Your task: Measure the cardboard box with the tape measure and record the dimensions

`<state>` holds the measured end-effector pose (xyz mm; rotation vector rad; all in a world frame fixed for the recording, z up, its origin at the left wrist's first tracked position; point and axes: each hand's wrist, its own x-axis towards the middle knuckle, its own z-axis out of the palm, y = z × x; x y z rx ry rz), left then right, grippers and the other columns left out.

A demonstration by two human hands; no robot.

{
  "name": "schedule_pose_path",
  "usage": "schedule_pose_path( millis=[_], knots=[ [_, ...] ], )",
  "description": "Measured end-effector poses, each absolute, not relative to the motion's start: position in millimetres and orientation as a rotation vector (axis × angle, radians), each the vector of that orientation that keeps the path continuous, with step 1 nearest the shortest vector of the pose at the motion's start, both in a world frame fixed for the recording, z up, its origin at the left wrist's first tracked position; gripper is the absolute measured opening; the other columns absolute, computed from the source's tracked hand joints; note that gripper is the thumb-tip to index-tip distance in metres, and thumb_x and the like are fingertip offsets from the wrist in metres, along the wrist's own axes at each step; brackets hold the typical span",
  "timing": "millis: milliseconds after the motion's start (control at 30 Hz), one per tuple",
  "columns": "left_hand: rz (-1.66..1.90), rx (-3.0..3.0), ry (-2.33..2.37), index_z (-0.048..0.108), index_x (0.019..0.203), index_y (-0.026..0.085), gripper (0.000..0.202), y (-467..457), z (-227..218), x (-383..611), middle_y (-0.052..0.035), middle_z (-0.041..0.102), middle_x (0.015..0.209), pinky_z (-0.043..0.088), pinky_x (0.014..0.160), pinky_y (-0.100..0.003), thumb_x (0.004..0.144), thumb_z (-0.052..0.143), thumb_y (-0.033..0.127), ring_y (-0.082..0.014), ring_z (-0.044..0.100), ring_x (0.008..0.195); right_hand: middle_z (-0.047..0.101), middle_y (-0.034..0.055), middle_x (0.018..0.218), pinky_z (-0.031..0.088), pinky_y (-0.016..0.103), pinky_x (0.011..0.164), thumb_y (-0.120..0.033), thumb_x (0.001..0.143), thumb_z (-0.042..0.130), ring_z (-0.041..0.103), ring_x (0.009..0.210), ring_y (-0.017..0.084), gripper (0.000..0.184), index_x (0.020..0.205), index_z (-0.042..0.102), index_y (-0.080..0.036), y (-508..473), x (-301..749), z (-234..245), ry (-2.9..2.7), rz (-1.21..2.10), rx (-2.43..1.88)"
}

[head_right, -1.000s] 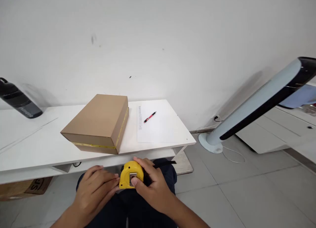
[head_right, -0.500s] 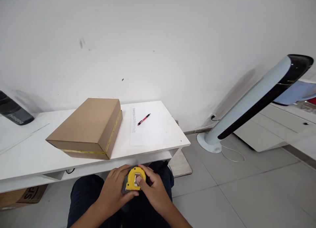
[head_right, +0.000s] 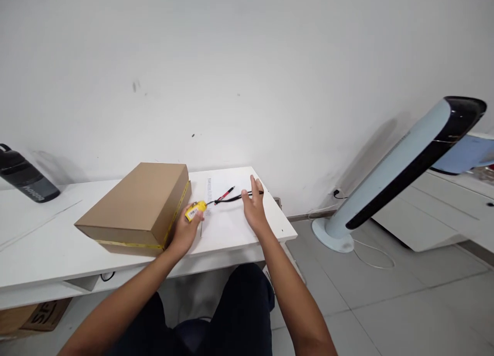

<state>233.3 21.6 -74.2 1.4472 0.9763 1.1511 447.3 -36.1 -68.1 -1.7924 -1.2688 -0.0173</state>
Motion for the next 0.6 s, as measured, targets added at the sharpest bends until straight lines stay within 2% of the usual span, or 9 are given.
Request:
schedule_pose_path(
  millis=[67,100,167,233,333,433,500,533,600],
  knots=[
    [1.172,1.376,1.013,0.059,0.121,0.015,0.044,59,-69,250,-0.0088,0.070,0.105,0.057,0.083,-0.037,0.090,0.066,0.046,-0.0194,0.069,0.088,0.016,0.0241,0.167,0.043,0.055,0.109,-0.026,0.105,0.024,0.022,0.154,0.033,0.065,0.163,-0.005,-0.023,-7,470,-67,-1.349,-0.076,-1.888],
    [1.183,1.344,1.031,0.059,0.122,0.015,0.042,76,-68,257,-0.0092,0.068,0.109,0.057,0.084,-0.039,0.093,0.064,0.045,-0.0196,0.068,0.091,0.017,0.0256,0.167,0.043,0.056,0.109,-0.020,0.103,0.028,0.018,0.155,0.035,0.066,0.163,-0.001,-0.019,4,476,-67,-1.411,-0.088,-1.926],
    [1.200,1.294,1.052,0.059,0.125,0.016,0.039,105,-65,265,-0.0100,0.064,0.121,0.057,0.088,-0.043,0.096,0.062,0.041,-0.0214,0.066,0.102,0.024,0.0270,0.165,0.045,0.056,0.105,-0.009,0.097,0.039,0.015,0.155,0.040,0.067,0.161,0.020,-0.014,23,481,-68,-1.566,-0.096,-1.966],
    [1.204,1.261,1.047,0.058,0.128,0.017,0.039,124,-66,269,-0.0097,0.061,0.127,0.057,0.091,-0.045,0.096,0.062,0.040,-0.0226,0.063,0.109,0.031,0.0258,0.163,0.045,0.056,0.104,0.000,0.090,0.045,0.017,0.154,0.043,0.061,0.149,0.047,-0.014,38,481,-69,-1.772,-0.115,-1.982],
    [1.173,1.235,1.004,0.056,0.125,0.015,0.042,139,-74,272,-0.0103,0.065,0.119,0.059,0.080,-0.038,0.095,0.063,0.043,-0.0194,0.068,0.094,0.042,0.0183,0.160,0.038,0.055,0.110,0.003,0.091,0.047,0.024,0.154,0.037,0.046,0.125,0.069,-0.019,55,484,-68,-2.102,-0.127,-1.908],
    [1.160,1.228,0.944,0.052,0.124,0.016,0.052,142,-87,274,-0.0097,0.067,0.114,0.057,0.072,-0.030,0.089,0.069,0.050,-0.0158,0.070,0.080,0.047,0.0104,0.158,0.032,0.048,0.115,-0.005,0.100,0.044,0.027,0.154,0.027,0.038,0.119,0.070,-0.024,62,493,-67,-2.364,-0.077,-1.770],
    [1.180,1.232,0.908,0.048,0.127,0.021,0.056,142,-95,277,-0.0083,0.065,0.121,0.057,0.079,-0.030,0.086,0.070,0.053,-0.0153,0.071,0.087,0.051,0.0104,0.155,0.031,0.049,0.116,-0.008,0.102,0.040,0.034,0.151,0.026,0.037,0.119,0.069,-0.023,55,496,-70,-2.451,-0.052,-1.665],
    [1.187,1.237,0.894,0.047,0.128,0.023,0.057,141,-97,278,-0.0075,0.064,0.125,0.056,0.084,-0.030,0.086,0.070,0.053,-0.0153,0.071,0.091,0.059,0.0130,0.147,0.034,0.050,0.113,-0.010,0.102,0.039,0.044,0.144,0.028,0.036,0.117,0.069,-0.022,47,494,-72,-2.456,-0.063,-1.586],
    [1.173,1.252,0.876,0.046,0.130,0.025,0.059,139,-100,278,-0.0069,0.063,0.128,0.055,0.091,-0.032,0.085,0.071,0.054,-0.0163,0.070,0.097,0.074,0.0153,0.113,0.046,0.050,0.096,-0.019,0.102,0.039,0.066,0.110,0.030,0.031,0.106,0.070,-0.020,24,483,-77,-2.312,-0.029,-1.504]
  ],
)
